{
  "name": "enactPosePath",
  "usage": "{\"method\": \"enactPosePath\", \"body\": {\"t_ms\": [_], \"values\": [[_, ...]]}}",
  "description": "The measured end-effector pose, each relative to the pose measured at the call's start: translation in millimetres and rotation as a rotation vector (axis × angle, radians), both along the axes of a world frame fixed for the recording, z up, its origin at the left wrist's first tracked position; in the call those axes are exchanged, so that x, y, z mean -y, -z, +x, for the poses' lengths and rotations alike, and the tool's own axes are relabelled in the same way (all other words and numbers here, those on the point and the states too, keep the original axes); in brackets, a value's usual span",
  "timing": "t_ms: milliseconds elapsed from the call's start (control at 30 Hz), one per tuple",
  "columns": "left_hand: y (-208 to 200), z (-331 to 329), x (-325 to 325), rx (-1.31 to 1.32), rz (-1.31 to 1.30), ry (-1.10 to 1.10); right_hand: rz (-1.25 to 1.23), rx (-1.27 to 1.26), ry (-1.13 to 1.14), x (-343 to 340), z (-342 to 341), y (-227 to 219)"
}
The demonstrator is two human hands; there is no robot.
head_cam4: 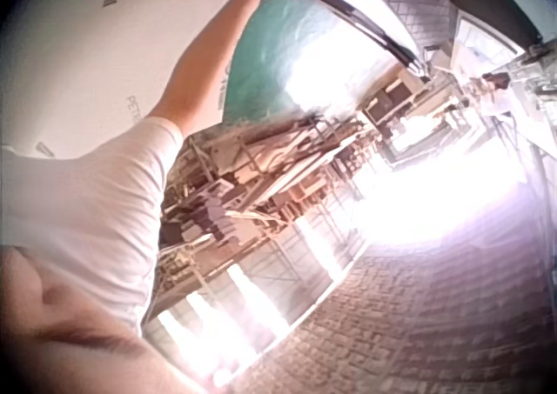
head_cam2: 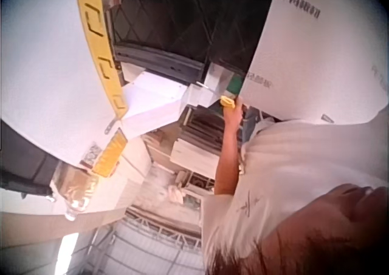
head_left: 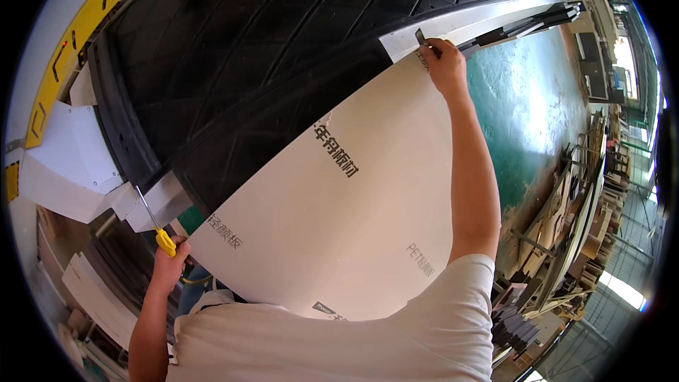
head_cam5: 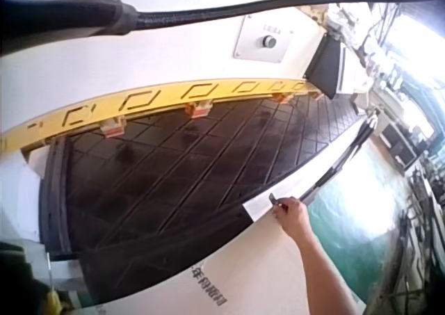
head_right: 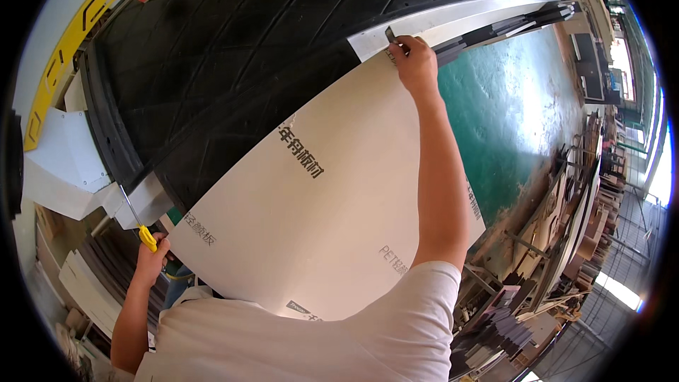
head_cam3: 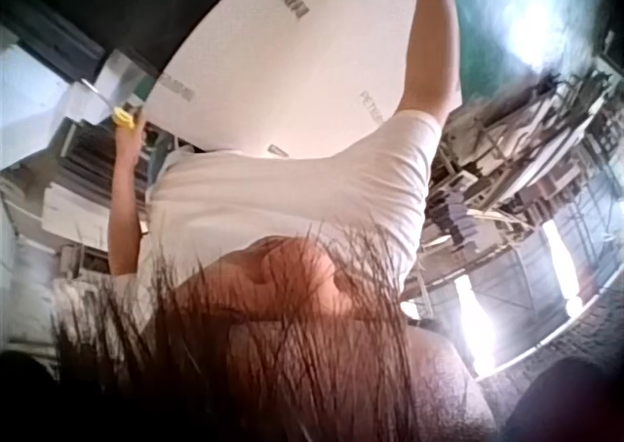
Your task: The person uses a yellow air blow gun to clean dust and debris from the surface of large white panels. They repeatedly pick up panels from a stack, direct the air stream across the surface, flip the panels to clean the other side, and place them back on the stack.
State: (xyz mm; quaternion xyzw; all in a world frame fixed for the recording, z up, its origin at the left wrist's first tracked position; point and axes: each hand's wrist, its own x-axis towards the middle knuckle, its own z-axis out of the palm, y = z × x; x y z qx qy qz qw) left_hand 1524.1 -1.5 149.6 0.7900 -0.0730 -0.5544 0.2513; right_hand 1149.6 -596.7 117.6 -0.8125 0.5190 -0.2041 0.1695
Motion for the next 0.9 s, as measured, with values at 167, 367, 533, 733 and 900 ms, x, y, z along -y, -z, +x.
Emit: {"method": "enactPosePath", "body": {"t_ms": [167, 367, 533, 733, 900], "values": [[3.6, -0.1, -4.1, 0.001, -0.008, -0.013, 0.003, -0.076, -0.043, 7.4, 1.2, -5.9], [9.5, 4.3, -10.4, 0.008, -0.011, 0.001, -0.161, -0.018, -0.072, -8.9, 11.0, 1.8], [10.0, 1.6, -12.6, 0.005, -0.035, -0.019, -0.084, 0.08, -0.326, -85.7, 52.5, 7.3], [6.1, 2.8, -9.8, 0.007, -0.07, -0.018, 0.08, 0.099, -0.279, -95.0, 63.7, 4.8], [12.9, 4.7, -13.1, 0.0, -0.054, -0.036, -0.116, 0.003, 0.007, -11.6, 18.8, -4.2]]}}
